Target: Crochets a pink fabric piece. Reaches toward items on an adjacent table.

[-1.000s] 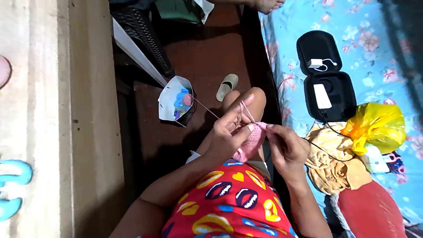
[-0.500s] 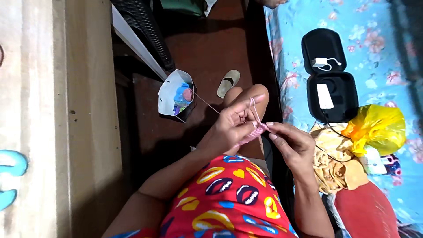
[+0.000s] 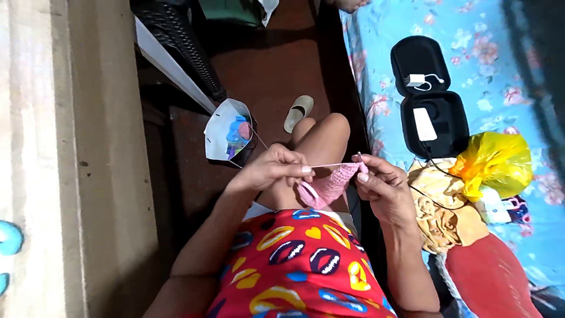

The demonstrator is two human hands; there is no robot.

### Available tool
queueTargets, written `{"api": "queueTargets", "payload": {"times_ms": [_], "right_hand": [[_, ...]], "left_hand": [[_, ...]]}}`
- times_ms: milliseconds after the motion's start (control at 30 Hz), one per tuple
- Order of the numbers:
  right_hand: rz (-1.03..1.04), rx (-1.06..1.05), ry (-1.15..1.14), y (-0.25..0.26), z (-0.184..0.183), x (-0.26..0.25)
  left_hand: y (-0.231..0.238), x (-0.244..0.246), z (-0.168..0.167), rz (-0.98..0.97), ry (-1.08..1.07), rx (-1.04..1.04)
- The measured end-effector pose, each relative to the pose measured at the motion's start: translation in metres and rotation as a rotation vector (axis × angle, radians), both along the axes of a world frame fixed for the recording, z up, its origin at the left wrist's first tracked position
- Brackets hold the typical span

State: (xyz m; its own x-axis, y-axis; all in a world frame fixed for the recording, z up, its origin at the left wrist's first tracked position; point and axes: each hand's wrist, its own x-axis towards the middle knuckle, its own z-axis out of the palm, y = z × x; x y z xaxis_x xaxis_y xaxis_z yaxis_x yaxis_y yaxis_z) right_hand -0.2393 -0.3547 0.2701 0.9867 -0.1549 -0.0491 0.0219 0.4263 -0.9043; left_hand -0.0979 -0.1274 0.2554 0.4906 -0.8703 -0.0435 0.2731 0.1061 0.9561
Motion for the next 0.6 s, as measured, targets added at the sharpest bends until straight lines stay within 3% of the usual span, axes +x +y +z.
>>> {"api": "queueTargets", "payload": {"times_ms": [167, 433, 600], "right_hand": [[0.023, 0.047, 0.026, 0.005, -0.005, 0.001], [0.008, -0.014, 0.049, 0.010, -0.003, 0.001], [-0.043, -0.471, -0.050, 0.010, -0.009, -0.001]], "left_hand": [[-0.009, -0.008, 0.000, 0.051, 0.107, -0.346], [-0.044, -0.037, 0.032, 0.360, -0.034, -0.119], [-0.040, -0.039, 0.038, 0.439, -0.034, 0.007]]}}
